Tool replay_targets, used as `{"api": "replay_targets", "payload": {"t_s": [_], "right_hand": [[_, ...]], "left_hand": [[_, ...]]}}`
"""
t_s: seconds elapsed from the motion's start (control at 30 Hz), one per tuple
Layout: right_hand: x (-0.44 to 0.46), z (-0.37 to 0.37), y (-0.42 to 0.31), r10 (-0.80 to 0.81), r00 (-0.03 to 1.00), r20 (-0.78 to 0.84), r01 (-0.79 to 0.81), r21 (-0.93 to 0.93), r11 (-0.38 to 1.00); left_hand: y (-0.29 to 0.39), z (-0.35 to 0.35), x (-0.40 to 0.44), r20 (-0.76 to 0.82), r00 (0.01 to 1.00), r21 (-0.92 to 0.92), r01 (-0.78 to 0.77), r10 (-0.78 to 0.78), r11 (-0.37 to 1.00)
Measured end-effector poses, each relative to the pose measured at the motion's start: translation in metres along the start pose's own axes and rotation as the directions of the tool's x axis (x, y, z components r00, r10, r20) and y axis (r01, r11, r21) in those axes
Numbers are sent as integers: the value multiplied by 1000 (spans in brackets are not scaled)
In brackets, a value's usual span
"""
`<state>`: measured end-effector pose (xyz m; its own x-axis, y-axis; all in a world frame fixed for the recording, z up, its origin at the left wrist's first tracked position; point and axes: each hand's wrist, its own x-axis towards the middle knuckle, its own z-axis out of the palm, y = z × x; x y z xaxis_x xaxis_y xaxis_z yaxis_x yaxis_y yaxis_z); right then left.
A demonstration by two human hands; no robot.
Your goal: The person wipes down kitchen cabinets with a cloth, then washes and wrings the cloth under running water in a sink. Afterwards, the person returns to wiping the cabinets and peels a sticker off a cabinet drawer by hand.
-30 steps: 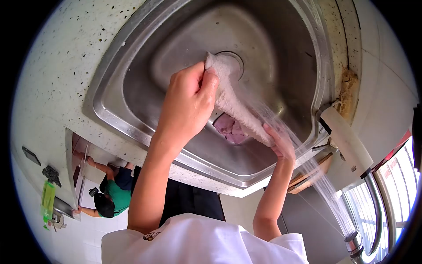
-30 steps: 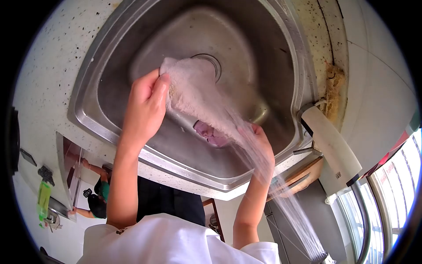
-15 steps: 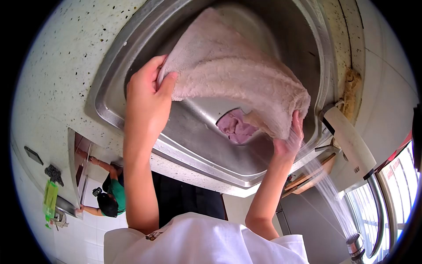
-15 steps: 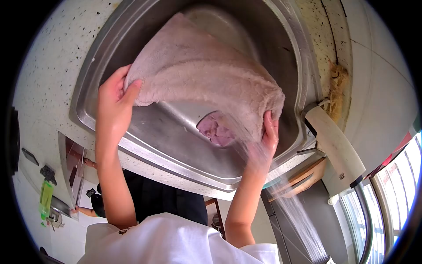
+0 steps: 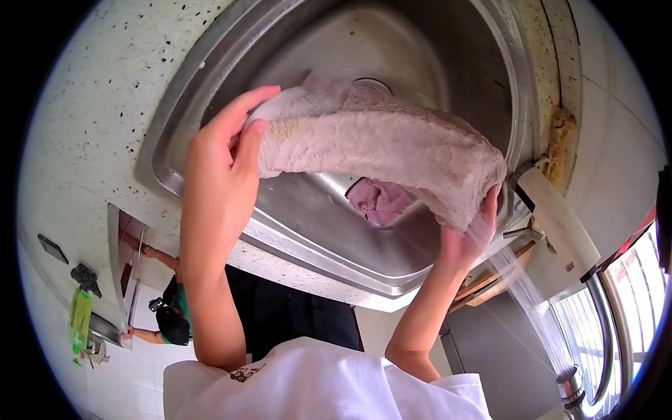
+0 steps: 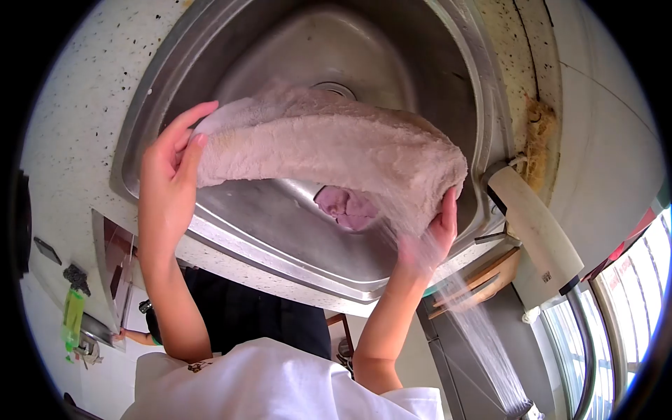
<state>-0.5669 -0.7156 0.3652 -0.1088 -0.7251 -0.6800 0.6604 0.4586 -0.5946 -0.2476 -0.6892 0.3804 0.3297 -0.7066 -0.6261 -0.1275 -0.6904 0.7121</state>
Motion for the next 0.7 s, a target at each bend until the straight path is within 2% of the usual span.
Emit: {"api": "replay_targets", "payload": {"t_s": [0.03, 0.07, 0.13, 0.17, 0.23, 0.37, 0.43, 0.47, 0.5, 0.53, 0.57, 0.63, 0.67, 0.7], "right_hand": [[0, -2, 0, 69, 989, 132, -95, 204, 974], [1, -3, 1, 70, 989, 132, -97, 207, 974], [4, 2, 0, 109, 939, 326, -209, 291, 933], [4, 2, 0, 108, 940, 324, -208, 291, 934], [4, 3, -2, 72, 953, 295, -143, 227, 963], [2, 12, -4, 112, 967, 230, -165, 228, 960], [1, 9, -4, 78, 986, 149, -93, 91, 992], [-1, 9, -4, 78, 986, 149, -93, 91, 992], [-5, 15, -3, -57, 998, -23, 51, -213, 976], [-9, 18, -3, -236, 961, -144, 131, -515, 847], [-12, 14, -5, -236, 961, -145, 130, -515, 848], [-16, 3, -12, -278, 961, -15, 128, -863, 489], [-16, 0, -15, -278, 960, -16, 127, -863, 489], [-15, 2, -16, -338, 940, 37, 155, -932, 329]], "left_hand": [[0, -1, -2, -9, 1000, -11, -27, 27, 1000], [0, -3, -5, -9, 1000, -9, -27, 27, 1000], [3, -8, -8, 3, 1000, 10, -8, 8, 1000], [1, -9, -8, 5, 1000, 10, -7, 7, 1000], [-5, -12, -7, 23, 995, 1, -100, 100, 995], [-3, -15, -7, 46, 985, -42, -164, 165, 986], [2, -12, -10, -62, 962, 81, -260, 265, 962], [0, -13, -11, -63, 962, 81, -260, 265, 962], [-4, -14, -11, -107, 927, 326, -308, 358, 894], [-6, -15, -12, -123, 883, 552, -319, 454, 770], [-3, -15, -13, -123, 883, 553, -319, 454, 770], [4, -17, -14, -196, 950, 455, -131, 242, 881], [3, -18, -14, -194, 950, 455, -132, 243, 881], [2, -20, -13, -152, 962, 428, -141, 225, 893]]}}
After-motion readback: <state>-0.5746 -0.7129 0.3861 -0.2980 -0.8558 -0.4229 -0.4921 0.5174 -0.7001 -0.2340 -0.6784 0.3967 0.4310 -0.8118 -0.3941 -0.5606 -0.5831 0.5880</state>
